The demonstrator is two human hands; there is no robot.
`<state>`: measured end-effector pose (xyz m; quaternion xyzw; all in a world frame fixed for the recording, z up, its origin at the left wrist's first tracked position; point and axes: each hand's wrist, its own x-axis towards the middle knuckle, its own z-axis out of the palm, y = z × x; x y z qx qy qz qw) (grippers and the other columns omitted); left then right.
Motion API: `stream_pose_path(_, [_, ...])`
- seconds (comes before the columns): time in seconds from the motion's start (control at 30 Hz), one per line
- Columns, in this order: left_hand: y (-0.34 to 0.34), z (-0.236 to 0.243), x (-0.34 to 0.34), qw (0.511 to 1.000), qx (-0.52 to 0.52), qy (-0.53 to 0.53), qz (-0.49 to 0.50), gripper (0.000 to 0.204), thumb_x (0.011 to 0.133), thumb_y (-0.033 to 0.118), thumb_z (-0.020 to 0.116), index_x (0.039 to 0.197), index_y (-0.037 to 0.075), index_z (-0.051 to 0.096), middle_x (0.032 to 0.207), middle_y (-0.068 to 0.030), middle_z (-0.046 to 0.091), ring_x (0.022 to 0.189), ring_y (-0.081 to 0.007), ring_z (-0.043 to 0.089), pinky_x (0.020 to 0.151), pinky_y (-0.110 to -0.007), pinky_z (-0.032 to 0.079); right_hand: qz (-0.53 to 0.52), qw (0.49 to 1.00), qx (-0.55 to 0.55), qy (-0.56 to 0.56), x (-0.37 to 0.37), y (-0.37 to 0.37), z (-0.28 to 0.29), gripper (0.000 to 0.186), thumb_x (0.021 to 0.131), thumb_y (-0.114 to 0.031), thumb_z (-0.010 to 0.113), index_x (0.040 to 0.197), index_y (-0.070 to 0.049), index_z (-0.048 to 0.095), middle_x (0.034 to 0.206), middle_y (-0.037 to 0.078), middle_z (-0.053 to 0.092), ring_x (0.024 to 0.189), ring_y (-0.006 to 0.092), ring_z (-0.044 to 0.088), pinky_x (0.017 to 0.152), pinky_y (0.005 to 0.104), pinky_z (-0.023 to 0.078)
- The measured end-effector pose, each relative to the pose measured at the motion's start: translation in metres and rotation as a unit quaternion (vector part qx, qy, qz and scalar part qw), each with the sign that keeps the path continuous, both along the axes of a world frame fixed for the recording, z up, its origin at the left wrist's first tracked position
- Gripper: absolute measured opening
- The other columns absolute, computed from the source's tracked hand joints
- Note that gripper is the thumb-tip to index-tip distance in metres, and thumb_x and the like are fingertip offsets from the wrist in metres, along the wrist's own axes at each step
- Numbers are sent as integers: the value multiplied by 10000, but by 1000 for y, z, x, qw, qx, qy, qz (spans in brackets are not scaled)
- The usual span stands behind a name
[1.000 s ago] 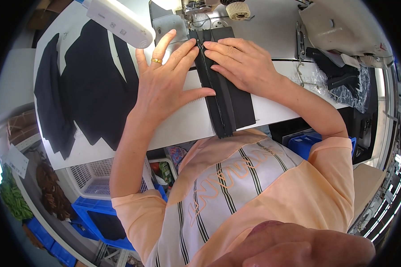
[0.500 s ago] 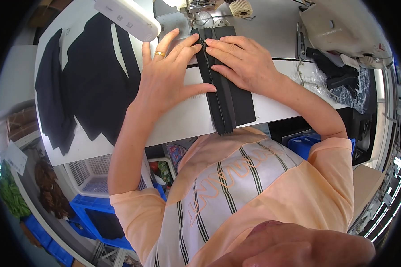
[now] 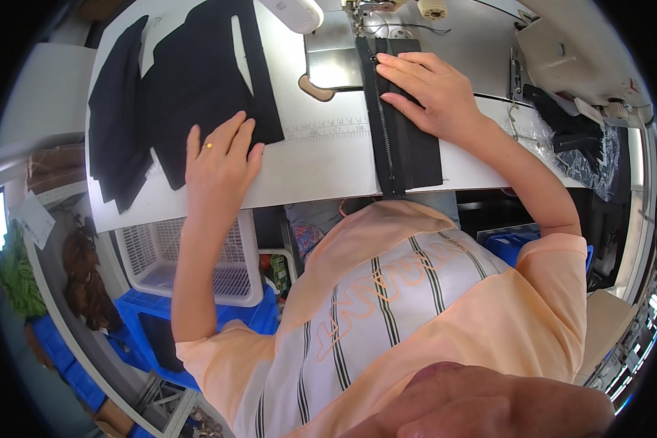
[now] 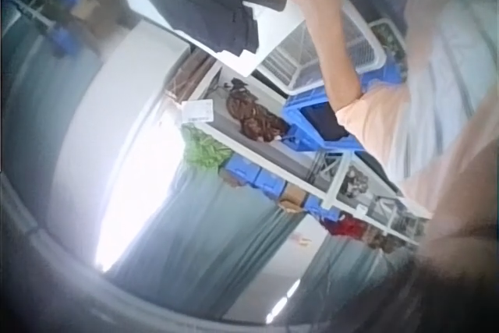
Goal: Sewing a zipper onto black fabric pieces using an industrial sewing machine.
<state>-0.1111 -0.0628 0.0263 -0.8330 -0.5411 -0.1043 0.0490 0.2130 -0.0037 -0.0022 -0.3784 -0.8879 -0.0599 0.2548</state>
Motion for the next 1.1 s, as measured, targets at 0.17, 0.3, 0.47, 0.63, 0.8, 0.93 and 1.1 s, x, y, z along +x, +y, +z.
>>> stream_pose_path(0.17, [18, -14, -3, 990, 106, -45, -81, 186, 800, 35, 694, 984, 19, 671, 1059, -92, 687, 929, -263, 669, 878, -366, 526, -27, 1000, 7, -7, 21, -17, 3, 354, 810, -233, 730, 1135, -112, 662, 1229, -18, 645, 1053, 200, 608, 814, 318, 541])
stream_pose_path(0.3, [-3, -9, 15, 975, 75, -181, -107, 144, 792, -15, 669, 932, 13, 653, 1069, -116, 684, 996, -291, 665, 878, -355, 522, -55, 998, 4, -10, 37, -29, 4, 356, 797, -210, 744, 1127, -93, 679, 1214, 10, 656, 1059, 219, 611, 825, 320, 540])
stream_pose_path(0.47, [-27, -18, 24, 981, 59, -171, -69, 322, 787, -1, 674, 1101, 23, 609, 1174, -121, 649, 1069, -291, 630, 890, -357, 517, -59, 998, 3, -3, 38, -29, 5, 350, 802, -205, 740, 1127, -90, 678, 1201, 18, 664, 1046, 224, 617, 838, 327, 535])
stream_pose_path(0.63, [-23, -6, 39, 993, 81, -79, -21, 356, 723, 50, 699, 1068, 28, 613, 1114, -92, 648, 975, -242, 629, 800, -301, 536, -53, 999, 4, -6, 37, -30, 6, 346, 806, -200, 738, 1127, -86, 677, 1195, 22, 667, 1034, 229, 619, 846, 330, 528])
stream_pose_path(0.8, [-7, -7, 24, 996, 66, -50, -38, 440, 693, 66, 694, 1130, 53, 639, 1146, -63, 637, 1016, -217, 603, 793, -296, 539, -49, 999, 9, -1, 37, -31, 6, 346, 808, -200, 736, 1128, -82, 675, 1194, 28, 667, 1029, 233, 619, 845, 330, 525])
stream_pose_path(0.93, [-4, 5, 21, 966, -70, -246, 47, 284, 857, 223, 673, 1074, 40, 692, 1107, -106, 687, 1014, -263, 634, 837, -344, 519, -53, 999, 8, 0, 38, -32, 5, 344, 810, -200, 734, 1127, -79, 675, 1191, 30, 668, 1029, 232, 619, 844, 331, 525])
stream_pose_path(1.1, [1, 5, 22, 966, -54, -253, 2, 278, 913, 267, 632, 1068, 48, 705, 1092, -124, 695, 1024, -271, 644, 860, -344, 506, -51, 999, 17, -1, 38, -31, 4, 338, 813, -197, 729, 1124, -76, 676, 1188, 31, 669, 1027, 231, 618, 843, 330, 525])
